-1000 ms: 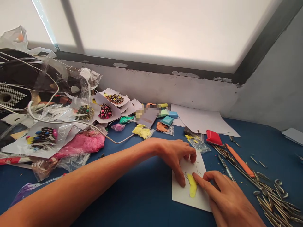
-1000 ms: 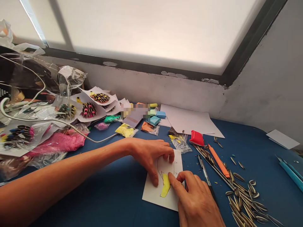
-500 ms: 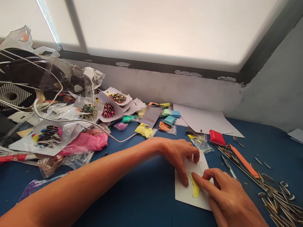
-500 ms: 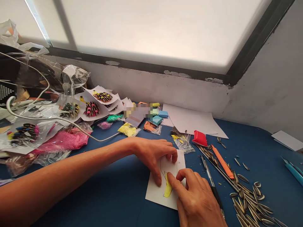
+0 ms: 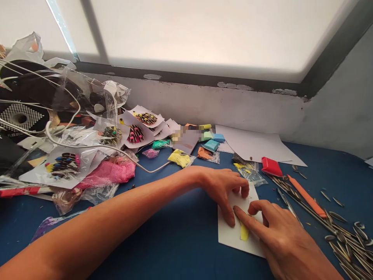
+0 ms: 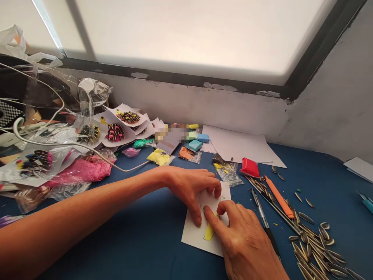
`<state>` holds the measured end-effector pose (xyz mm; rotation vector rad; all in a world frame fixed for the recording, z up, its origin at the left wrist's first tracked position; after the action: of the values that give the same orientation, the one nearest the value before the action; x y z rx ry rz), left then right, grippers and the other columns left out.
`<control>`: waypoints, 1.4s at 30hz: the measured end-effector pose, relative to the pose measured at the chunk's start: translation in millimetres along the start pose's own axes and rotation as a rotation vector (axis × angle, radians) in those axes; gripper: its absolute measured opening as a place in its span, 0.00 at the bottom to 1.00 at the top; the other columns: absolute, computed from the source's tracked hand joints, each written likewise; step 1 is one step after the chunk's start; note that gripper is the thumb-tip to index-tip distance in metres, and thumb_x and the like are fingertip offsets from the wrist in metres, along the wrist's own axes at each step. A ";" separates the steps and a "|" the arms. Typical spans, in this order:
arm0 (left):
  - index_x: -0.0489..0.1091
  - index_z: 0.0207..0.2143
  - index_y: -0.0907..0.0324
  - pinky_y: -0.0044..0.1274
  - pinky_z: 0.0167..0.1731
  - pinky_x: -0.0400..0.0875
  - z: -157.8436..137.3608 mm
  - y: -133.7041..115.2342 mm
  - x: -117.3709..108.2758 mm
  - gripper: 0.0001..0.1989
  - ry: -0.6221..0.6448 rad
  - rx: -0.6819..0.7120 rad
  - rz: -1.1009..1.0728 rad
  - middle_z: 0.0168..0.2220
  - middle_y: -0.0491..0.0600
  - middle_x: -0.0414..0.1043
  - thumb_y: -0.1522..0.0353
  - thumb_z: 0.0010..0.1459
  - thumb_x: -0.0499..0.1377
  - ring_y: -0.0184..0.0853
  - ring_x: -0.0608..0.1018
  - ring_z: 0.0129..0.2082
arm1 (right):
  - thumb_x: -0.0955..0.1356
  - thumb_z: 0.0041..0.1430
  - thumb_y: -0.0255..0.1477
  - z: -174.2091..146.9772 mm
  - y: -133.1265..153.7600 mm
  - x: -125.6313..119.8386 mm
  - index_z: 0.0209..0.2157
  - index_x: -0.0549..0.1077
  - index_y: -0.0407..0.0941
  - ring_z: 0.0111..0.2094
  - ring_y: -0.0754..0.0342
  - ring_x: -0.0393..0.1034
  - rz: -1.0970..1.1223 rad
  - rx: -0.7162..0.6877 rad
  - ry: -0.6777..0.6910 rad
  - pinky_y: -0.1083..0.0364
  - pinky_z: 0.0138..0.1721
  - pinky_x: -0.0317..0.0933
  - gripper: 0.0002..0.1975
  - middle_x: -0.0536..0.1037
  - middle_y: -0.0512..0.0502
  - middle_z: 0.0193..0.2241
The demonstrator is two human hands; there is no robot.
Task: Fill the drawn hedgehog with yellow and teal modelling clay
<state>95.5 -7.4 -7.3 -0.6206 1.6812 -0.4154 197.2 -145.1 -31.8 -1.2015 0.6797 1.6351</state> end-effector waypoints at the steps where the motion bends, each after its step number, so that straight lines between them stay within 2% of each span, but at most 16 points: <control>1: 0.63 0.47 0.56 0.28 0.49 0.64 0.2 0.2 0.3 0.30 0.000 0.001 0.004 0.47 0.48 0.64 0.62 0.41 0.67 0.39 0.66 0.50 | 0.59 0.61 0.22 -1.3 -1.3 1.1 0.54 0.72 0.55 0.32 0.54 0.70 0.008 0.012 0.009 0.56 0.31 0.66 0.25 0.73 0.44 0.38; 4: 0.63 0.48 0.56 0.27 0.48 0.64 0.6 0.6 0.8 0.30 -0.002 0.004 0.016 0.46 0.47 0.64 0.62 0.42 0.67 0.38 0.66 0.50 | 0.59 0.61 0.22 -4.7 -6.2 -0.2 0.58 0.68 0.56 0.32 0.55 0.69 0.045 0.070 0.011 0.56 0.31 0.66 0.27 0.72 0.44 0.40; 9: 0.63 0.48 0.56 0.27 0.47 0.64 0.8 0.5 0.6 0.30 -0.003 0.003 0.016 0.47 0.48 0.64 0.61 0.41 0.67 0.39 0.66 0.50 | 0.59 0.60 0.23 -5.8 -5.3 -11.3 0.53 0.73 0.58 0.31 0.55 0.69 0.034 0.060 -0.084 0.57 0.29 0.66 0.25 0.72 0.44 0.39; 13: 0.63 0.48 0.57 0.28 0.48 0.64 0.8 -0.6 -0.1 0.30 0.006 0.007 0.011 0.47 0.48 0.64 0.62 0.41 0.67 0.39 0.66 0.50 | 0.59 0.59 0.22 -7.2 -4.3 -2.7 0.52 0.73 0.58 0.33 0.53 0.70 0.018 0.060 -0.025 0.55 0.32 0.66 0.26 0.71 0.44 0.41; 16: 0.63 0.48 0.57 0.27 0.48 0.64 0.3 -1.6 -0.8 0.30 0.007 0.000 0.013 0.46 0.48 0.64 0.63 0.41 0.67 0.39 0.67 0.50 | 0.60 0.59 0.21 -6.0 -5.0 3.9 0.53 0.72 0.59 0.32 0.55 0.68 0.013 0.038 0.006 0.57 0.30 0.65 0.26 0.70 0.44 0.40; 19: 0.63 0.48 0.57 0.27 0.47 0.64 -0.6 -2.4 -0.8 0.30 0.009 -0.006 0.015 0.46 0.48 0.64 0.63 0.42 0.67 0.39 0.66 0.50 | 0.60 0.60 0.22 -0.7 -3.7 -1.8 0.53 0.73 0.58 0.31 0.57 0.68 0.053 0.021 -0.005 0.59 0.29 0.65 0.25 0.69 0.45 0.38; 21: 0.63 0.49 0.57 0.27 0.47 0.64 -1.2 -2.5 -0.6 0.31 0.006 -0.012 0.018 0.47 0.48 0.64 0.61 0.42 0.67 0.39 0.66 0.50 | 0.58 0.59 0.20 2.8 -3.2 -10.6 0.52 0.74 0.54 0.35 0.57 0.70 0.073 0.069 -0.033 0.58 0.32 0.68 0.25 0.69 0.44 0.40; 24: 0.63 0.49 0.57 0.26 0.47 0.64 -1.7 -2.6 -0.2 0.32 0.003 -0.016 0.023 0.47 0.48 0.64 0.58 0.42 0.68 0.38 0.66 0.49 | 0.59 0.58 0.20 4.7 0.8 -18.4 0.51 0.74 0.52 0.34 0.57 0.70 0.059 0.065 -0.053 0.59 0.31 0.69 0.25 0.70 0.45 0.39; 31: 0.63 0.49 0.58 0.25 0.47 0.63 -1.8 -3.5 -0.4 0.31 0.001 -0.019 0.022 0.47 0.48 0.64 0.61 0.42 0.68 0.37 0.66 0.49 | 0.58 0.60 0.21 1.9 0.0 -13.2 0.48 0.76 0.55 0.33 0.57 0.69 0.029 0.060 -0.034 0.57 0.30 0.68 0.23 0.69 0.44 0.40; 35: 0.63 0.49 0.58 0.24 0.46 0.63 -1.7 -3.1 -0.5 0.32 0.010 -0.023 0.021 0.47 0.48 0.64 0.59 0.42 0.69 0.37 0.67 0.48 | 0.59 0.60 0.22 -1.3 -5.1 -26.6 0.45 0.78 0.49 0.31 0.58 0.70 -0.049 0.060 -0.121 0.60 0.29 0.68 0.20 0.71 0.44 0.36; 38: 0.63 0.49 0.58 0.24 0.46 0.63 -1.6 -2.9 -0.5 0.33 0.011 -0.007 0.019 0.47 0.48 0.64 0.56 0.42 0.69 0.37 0.67 0.48 | 0.59 0.60 0.22 -6.9 -4.9 -30.4 0.44 0.78 0.49 0.31 0.58 0.70 -0.085 0.019 -0.164 0.61 0.29 0.67 0.19 0.71 0.44 0.36; 42: 0.63 0.49 0.57 0.25 0.48 0.62 -1.9 -2.4 -0.5 0.32 0.008 -0.017 0.020 0.48 0.48 0.65 0.59 0.43 0.69 0.38 0.66 0.50 | 0.59 0.59 0.20 -10.6 -0.3 -27.5 0.44 0.79 0.50 0.29 0.58 0.69 -0.122 -0.023 -0.167 0.60 0.27 0.66 0.21 0.72 0.43 0.36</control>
<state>94.1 -9.1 -5.1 -0.6147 1.6983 -0.3902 203.1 -164.1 -10.0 -1.0869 0.4749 1.6231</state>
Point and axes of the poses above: each hand's wrist, its own z-axis towards the middle knuckle, its own x-axis out of the palm, y = z × x, the point moved 4 cm from there along z, towards the middle knuckle
